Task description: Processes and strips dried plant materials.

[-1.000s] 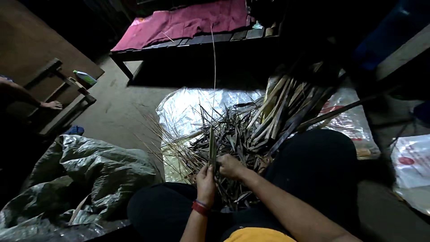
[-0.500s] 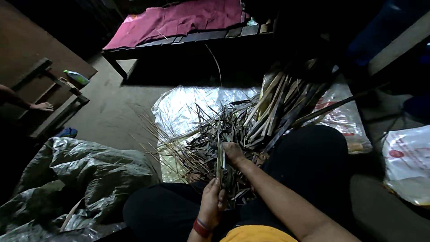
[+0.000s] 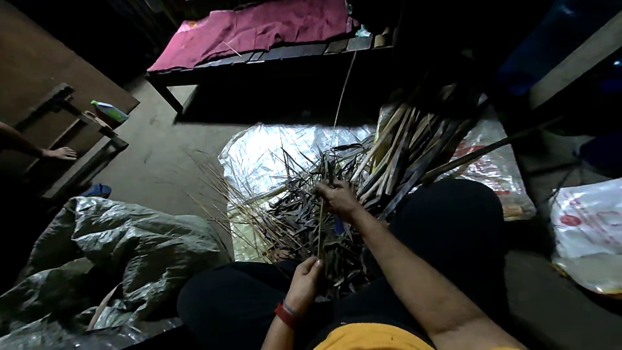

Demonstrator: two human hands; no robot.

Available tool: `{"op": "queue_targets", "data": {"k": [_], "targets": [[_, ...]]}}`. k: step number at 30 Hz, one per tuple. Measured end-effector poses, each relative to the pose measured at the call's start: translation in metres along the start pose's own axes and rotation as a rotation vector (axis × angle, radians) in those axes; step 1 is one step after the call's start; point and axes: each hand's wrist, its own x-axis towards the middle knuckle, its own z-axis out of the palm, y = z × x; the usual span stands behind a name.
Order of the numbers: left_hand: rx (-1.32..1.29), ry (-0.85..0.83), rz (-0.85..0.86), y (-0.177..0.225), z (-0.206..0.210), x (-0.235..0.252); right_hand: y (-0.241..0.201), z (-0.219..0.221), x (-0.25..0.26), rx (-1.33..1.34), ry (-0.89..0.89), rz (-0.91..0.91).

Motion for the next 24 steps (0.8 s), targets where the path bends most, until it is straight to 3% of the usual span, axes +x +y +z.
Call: {"op": "queue_targets", "data": {"k": [5,8,12,15,24], "targets": [[0.342,0.140,0.408,0.041,-0.006,0.025,-0.017,0.010,-0.024,-0.482,-0.172,-0.355],[0.352,0.280,0.560,0.069,-0.009,0.036,-0.023,0.019,-0.035,-0.494,-0.179,-0.440],[0.350,0.433,0.710,0.073,-0.022,0.049,-0.021,0.005,-0.034,-0.519,-0.137,-0.120],[0.342,0.540,0.775,0.070,-0.032,0.059,-0.001,-0.005,-0.040,-0.632,-0.211,0.119],[0.370,0.660,0.902,0.050,-0.033,0.076,-0.010,0.045,-0.069,-0.823,-0.352,0.099]]}}
